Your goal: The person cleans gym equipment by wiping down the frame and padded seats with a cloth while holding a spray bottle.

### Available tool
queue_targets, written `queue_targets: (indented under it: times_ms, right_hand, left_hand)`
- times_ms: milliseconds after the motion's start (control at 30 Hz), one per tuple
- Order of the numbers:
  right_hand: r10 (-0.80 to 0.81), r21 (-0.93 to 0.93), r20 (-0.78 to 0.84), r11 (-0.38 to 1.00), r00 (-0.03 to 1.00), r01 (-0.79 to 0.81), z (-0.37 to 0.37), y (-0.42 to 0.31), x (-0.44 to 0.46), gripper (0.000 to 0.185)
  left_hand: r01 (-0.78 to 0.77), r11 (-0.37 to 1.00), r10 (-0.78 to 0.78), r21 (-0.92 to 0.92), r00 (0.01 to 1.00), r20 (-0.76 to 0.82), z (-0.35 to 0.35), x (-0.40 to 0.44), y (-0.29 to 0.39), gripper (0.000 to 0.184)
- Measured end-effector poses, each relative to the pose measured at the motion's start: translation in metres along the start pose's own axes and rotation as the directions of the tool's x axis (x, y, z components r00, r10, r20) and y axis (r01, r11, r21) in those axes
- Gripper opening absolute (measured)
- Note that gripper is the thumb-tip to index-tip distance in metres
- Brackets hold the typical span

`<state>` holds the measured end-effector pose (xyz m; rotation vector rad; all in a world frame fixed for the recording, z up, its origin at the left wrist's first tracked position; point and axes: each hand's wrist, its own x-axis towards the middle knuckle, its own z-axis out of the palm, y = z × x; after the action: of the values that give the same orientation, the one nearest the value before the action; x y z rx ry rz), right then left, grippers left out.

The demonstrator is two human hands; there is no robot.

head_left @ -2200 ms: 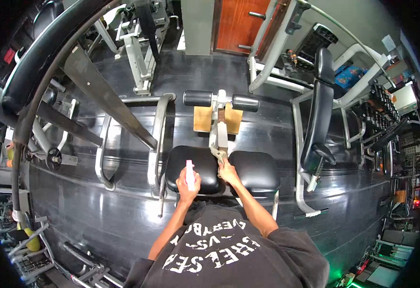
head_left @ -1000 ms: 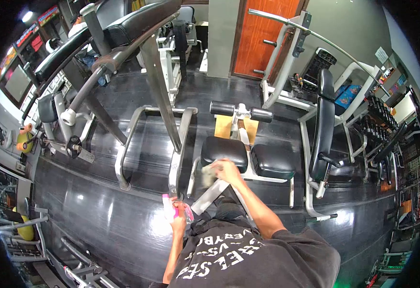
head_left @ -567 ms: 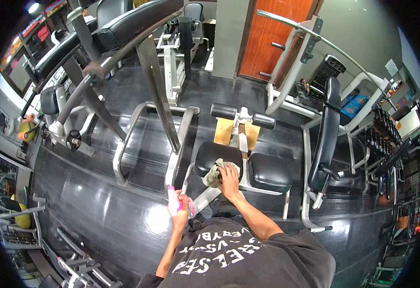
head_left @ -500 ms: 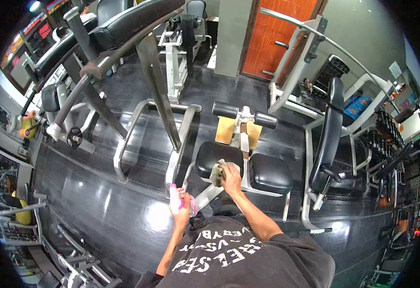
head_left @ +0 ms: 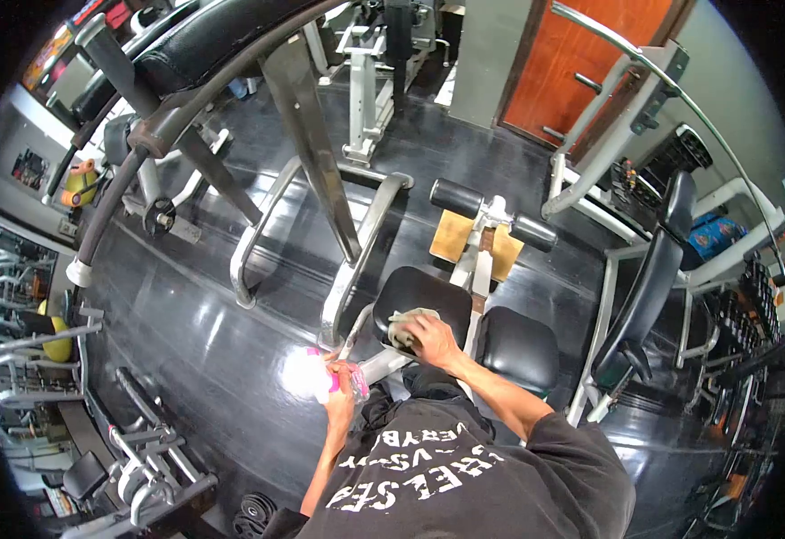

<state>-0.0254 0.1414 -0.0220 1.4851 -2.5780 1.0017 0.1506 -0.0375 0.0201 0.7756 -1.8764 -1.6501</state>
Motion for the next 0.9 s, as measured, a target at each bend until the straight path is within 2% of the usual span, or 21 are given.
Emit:
queue_targets:
  times_ms: [67,100,133,200,267,300,367,400,433,467,500,533,567,600,667,733,800,833,867,900]
  right_hand:
    - [0.116,0.110,0.004,0.987,0.993,-0.116,0.002,0.000,0.032,0.054]
    - [0.059,0.125,0.014,0.990,0.998,-0.060,0.004,-0.006,0.052,0.054]
    - [-0.049,0.136,-0.060,0.989,0.997,0.057,0.011,-0.014,0.070,0.047]
    - [-0.154,-0.092,0.316,0.977,0.936,0.192,0.056,-0.013,0.085,0.033]
    - [-0.143,-0.292,0.606,0.875,0.783,0.385,0.090,-0.026,0.099,0.023]
    - [-0.085,-0.330,0.729,0.826,0.679,0.457,0.085,-0.043,0.104,0.022]
    - [-0.030,-0.381,0.802,0.743,0.596,0.550,0.109,-0.051,0.097,0.028]
    - [0.005,-0.405,0.822,0.709,0.570,0.577,0.115,-0.057,0.093,0.030]
    - [0.005,-0.407,0.821,0.706,0.570,0.579,0.118,-0.060,0.086,0.030]
    - [0.000,-0.456,0.774,0.694,0.633,0.558,0.120,-0.062,0.077,0.032]
    - [-0.003,-0.503,0.723,0.682,0.691,0.530,0.118,-0.063,0.068,0.033]
    - [0.008,-0.508,0.725,0.681,0.689,0.527,0.115,-0.064,0.057,0.033]
    - [-0.054,-0.503,0.700,0.671,0.712,0.545,0.109,-0.061,0.046,0.034]
    - [-0.113,-0.501,0.671,0.658,0.732,0.562,0.100,-0.059,0.037,0.036]
    - [-0.112,-0.512,0.676,0.639,0.729,0.573,0.082,-0.055,0.022,0.036]
    - [-0.173,-0.516,0.640,0.625,0.749,0.585,0.073,-0.047,0.005,0.036]
    - [-0.157,-0.527,0.582,0.674,0.798,0.517,0.050,-0.047,-0.011,0.034]
    - [-0.119,-0.487,0.562,0.752,0.818,0.444,0.043,-0.046,-0.021,0.036]
    - [-0.078,-0.443,0.542,0.820,0.837,0.363,0.036,-0.044,-0.031,0.038]
    - [-0.100,-0.451,0.567,0.793,0.818,0.410,0.028,-0.040,-0.040,0.036]
  left_hand:
    - [-0.085,0.996,0.086,0.025,0.995,-0.040,-0.005,-0.003,-0.024,0.029]
    - [-0.079,0.996,0.081,0.031,0.995,-0.059,-0.005,-0.006,-0.024,0.029]
    - [-0.052,0.999,0.053,0.007,0.994,-0.098,-0.005,-0.009,-0.020,0.032]
    - [-0.022,1.000,0.020,-0.013,0.988,-0.151,-0.003,-0.015,-0.009,0.034]
    - [-0.097,0.995,0.095,-0.001,0.973,-0.210,0.000,-0.020,0.004,0.036]
    - [-0.096,0.995,0.094,-0.001,0.971,-0.220,-0.002,-0.022,0.002,0.036]
    - [-0.129,0.987,0.147,0.097,0.965,-0.215,-0.006,-0.026,-0.004,0.037]
    - [-0.131,0.987,0.150,0.097,0.964,-0.219,-0.008,-0.027,0.002,0.037]
    - [-0.064,0.998,0.065,0.008,0.969,-0.239,-0.008,-0.030,0.008,0.037]
    - [0.003,0.996,-0.024,-0.085,0.968,-0.251,-0.007,-0.032,0.013,0.036]
    - [0.004,0.996,-0.027,-0.093,0.968,-0.250,-0.010,-0.033,0.007,0.036]
    - [-0.021,0.998,0.006,-0.058,0.969,-0.246,-0.014,-0.034,0.001,0.034]
    - [-0.048,0.998,0.041,-0.026,0.971,-0.237,-0.017,-0.034,-0.005,0.032]
    - [-0.050,0.998,0.040,-0.039,0.973,-0.225,-0.019,-0.035,-0.006,0.032]
    - [-0.070,0.992,0.049,-0.105,0.981,-0.189,-0.022,-0.033,-0.006,0.028]
    - [-0.078,0.993,0.063,-0.086,0.985,-0.159,-0.028,-0.029,-0.012,0.022]
    - [-0.087,0.996,0.084,-0.024,0.990,-0.116,-0.032,-0.025,-0.018,0.012]
    - [-0.089,0.995,0.085,-0.033,0.991,-0.099,-0.030,-0.023,-0.009,0.012]
    - [-0.041,0.994,0.031,-0.098,0.994,-0.101,-0.028,-0.021,0.000,0.009]
    - [0.008,0.987,-0.025,-0.163,0.995,-0.097,-0.025,-0.019,0.007,0.006]
